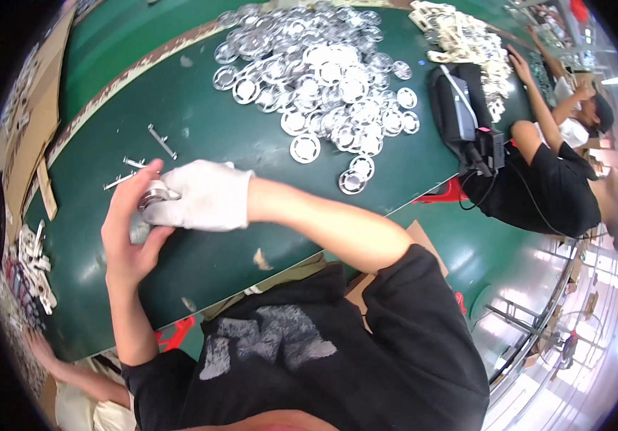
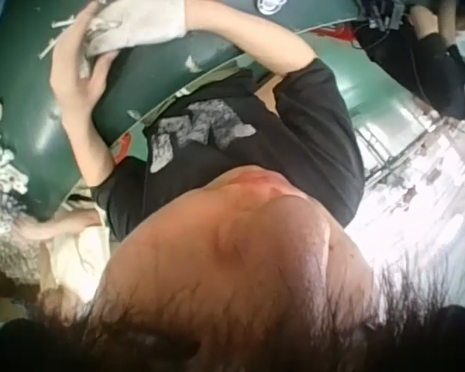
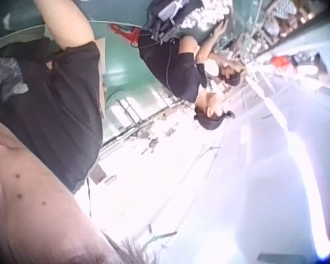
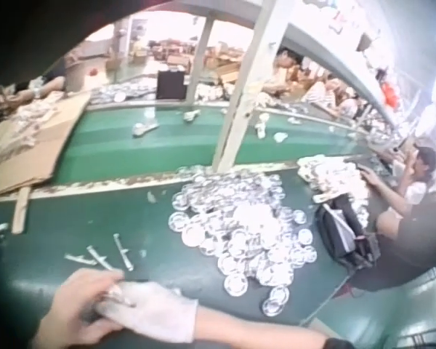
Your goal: The person assembles small electronic components by fitting circular lenses into plastic frames by hand at a production workbench.
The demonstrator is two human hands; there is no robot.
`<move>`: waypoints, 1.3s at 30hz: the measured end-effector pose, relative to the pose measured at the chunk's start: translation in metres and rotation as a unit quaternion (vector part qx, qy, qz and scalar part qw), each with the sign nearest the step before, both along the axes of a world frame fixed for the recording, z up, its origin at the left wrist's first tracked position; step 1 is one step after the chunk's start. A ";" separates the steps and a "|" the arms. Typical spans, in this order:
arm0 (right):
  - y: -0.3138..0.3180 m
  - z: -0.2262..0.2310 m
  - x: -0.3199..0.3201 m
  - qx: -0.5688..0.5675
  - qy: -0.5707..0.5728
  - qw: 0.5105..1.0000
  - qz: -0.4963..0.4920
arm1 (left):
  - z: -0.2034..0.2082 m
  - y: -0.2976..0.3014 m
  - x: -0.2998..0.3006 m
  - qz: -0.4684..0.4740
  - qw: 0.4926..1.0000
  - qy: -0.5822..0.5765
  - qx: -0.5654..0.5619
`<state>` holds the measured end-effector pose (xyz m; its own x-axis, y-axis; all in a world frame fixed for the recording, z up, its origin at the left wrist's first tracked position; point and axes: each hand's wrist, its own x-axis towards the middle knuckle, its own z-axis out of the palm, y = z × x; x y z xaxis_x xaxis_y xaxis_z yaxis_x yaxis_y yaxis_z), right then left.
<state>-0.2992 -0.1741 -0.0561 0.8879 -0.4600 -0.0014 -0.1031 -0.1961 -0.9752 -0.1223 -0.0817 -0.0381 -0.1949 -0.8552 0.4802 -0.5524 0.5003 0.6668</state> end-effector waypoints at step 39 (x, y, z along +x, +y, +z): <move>0.006 0.024 0.011 -0.170 0.223 0.954 -0.108 | -0.093 0.135 0.334 0.660 0.618 -0.376 0.201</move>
<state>-0.2882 -0.1681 -0.0320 0.7179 -0.6738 -0.1749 -0.5671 -0.4203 -0.7083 0.2121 0.0536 -0.1315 0.7619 -0.5282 0.3749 -0.5319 -0.8405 -0.1030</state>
